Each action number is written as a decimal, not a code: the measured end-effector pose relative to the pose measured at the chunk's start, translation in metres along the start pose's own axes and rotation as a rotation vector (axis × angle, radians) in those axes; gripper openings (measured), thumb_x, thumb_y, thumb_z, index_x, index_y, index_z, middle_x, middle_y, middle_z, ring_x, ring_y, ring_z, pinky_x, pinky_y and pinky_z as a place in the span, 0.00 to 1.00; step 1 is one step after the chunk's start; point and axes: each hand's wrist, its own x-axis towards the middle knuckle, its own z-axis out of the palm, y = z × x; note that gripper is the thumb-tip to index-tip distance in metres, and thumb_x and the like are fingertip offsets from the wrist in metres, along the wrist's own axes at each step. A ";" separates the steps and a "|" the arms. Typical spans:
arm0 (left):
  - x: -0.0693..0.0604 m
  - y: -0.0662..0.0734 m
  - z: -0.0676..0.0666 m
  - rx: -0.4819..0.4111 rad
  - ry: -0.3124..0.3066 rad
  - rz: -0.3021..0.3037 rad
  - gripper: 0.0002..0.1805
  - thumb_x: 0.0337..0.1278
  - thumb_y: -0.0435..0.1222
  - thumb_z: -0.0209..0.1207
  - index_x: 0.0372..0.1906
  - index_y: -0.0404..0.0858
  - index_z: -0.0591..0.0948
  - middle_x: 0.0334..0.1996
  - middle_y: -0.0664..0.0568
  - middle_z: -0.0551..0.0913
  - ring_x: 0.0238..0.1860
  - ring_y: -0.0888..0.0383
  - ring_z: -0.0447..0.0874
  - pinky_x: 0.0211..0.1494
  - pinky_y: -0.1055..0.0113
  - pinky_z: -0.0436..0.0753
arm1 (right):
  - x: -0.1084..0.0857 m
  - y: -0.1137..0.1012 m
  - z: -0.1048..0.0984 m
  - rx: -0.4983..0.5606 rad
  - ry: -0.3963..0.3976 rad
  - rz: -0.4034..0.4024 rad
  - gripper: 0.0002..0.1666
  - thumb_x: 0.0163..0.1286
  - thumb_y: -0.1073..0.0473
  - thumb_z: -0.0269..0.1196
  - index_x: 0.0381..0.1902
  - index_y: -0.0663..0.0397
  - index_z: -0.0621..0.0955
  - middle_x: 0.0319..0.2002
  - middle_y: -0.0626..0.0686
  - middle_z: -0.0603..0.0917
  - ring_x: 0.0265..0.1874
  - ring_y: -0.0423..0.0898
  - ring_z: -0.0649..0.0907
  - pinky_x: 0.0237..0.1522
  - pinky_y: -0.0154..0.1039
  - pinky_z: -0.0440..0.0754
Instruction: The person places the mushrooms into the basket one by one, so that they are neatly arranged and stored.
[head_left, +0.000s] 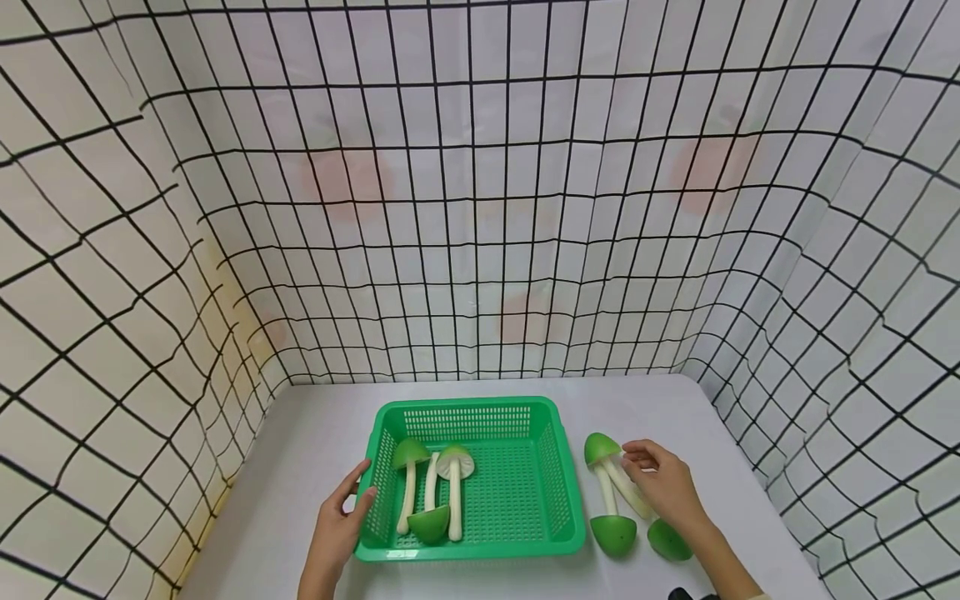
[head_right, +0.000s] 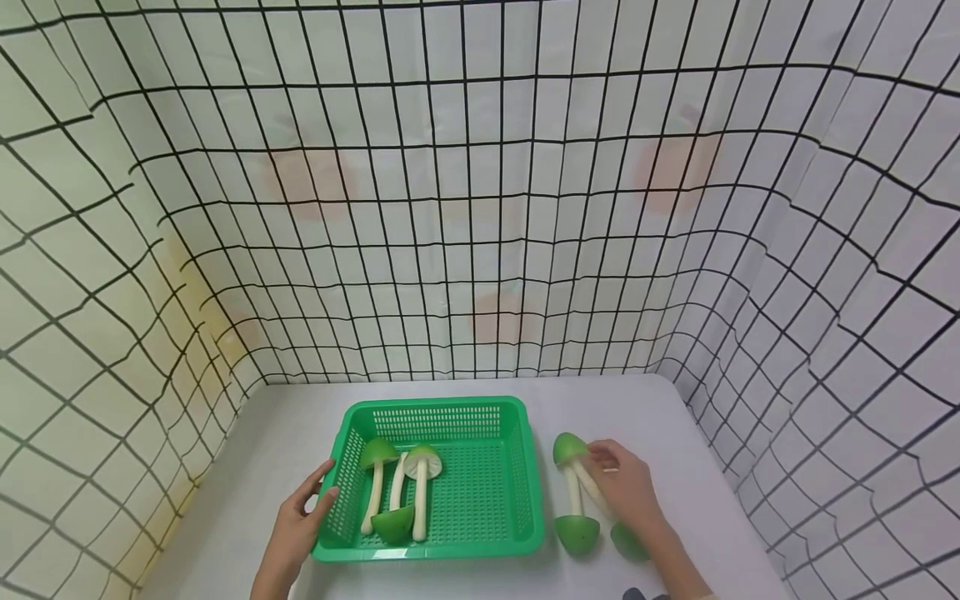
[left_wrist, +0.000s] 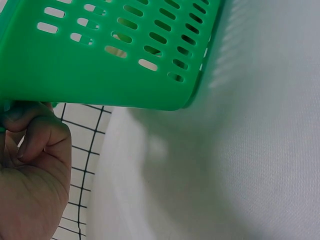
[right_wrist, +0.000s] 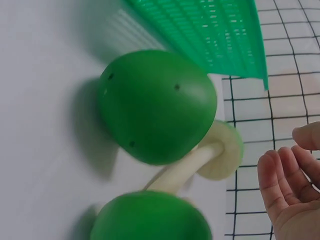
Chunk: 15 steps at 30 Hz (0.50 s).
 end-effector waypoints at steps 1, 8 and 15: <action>0.000 0.000 0.000 -0.005 -0.003 0.001 0.30 0.73 0.39 0.61 0.76 0.52 0.70 0.49 0.42 0.76 0.45 0.50 0.84 0.41 0.60 0.88 | 0.000 0.003 -0.001 -0.013 0.002 -0.002 0.17 0.74 0.56 0.66 0.56 0.57 0.83 0.46 0.52 0.88 0.44 0.41 0.85 0.45 0.29 0.83; 0.001 -0.001 0.000 -0.009 -0.006 0.000 0.30 0.73 0.40 0.61 0.76 0.52 0.70 0.49 0.42 0.76 0.43 0.51 0.84 0.40 0.62 0.87 | -0.001 0.025 -0.005 -0.041 -0.007 0.035 0.18 0.73 0.52 0.67 0.55 0.55 0.83 0.46 0.52 0.88 0.44 0.40 0.85 0.45 0.28 0.82; 0.002 -0.002 0.000 -0.016 -0.011 -0.003 0.30 0.73 0.42 0.61 0.76 0.53 0.70 0.49 0.42 0.76 0.41 0.52 0.84 0.39 0.63 0.87 | 0.000 0.047 -0.003 -0.065 -0.053 0.090 0.22 0.70 0.55 0.69 0.57 0.61 0.82 0.46 0.55 0.88 0.43 0.43 0.85 0.43 0.28 0.82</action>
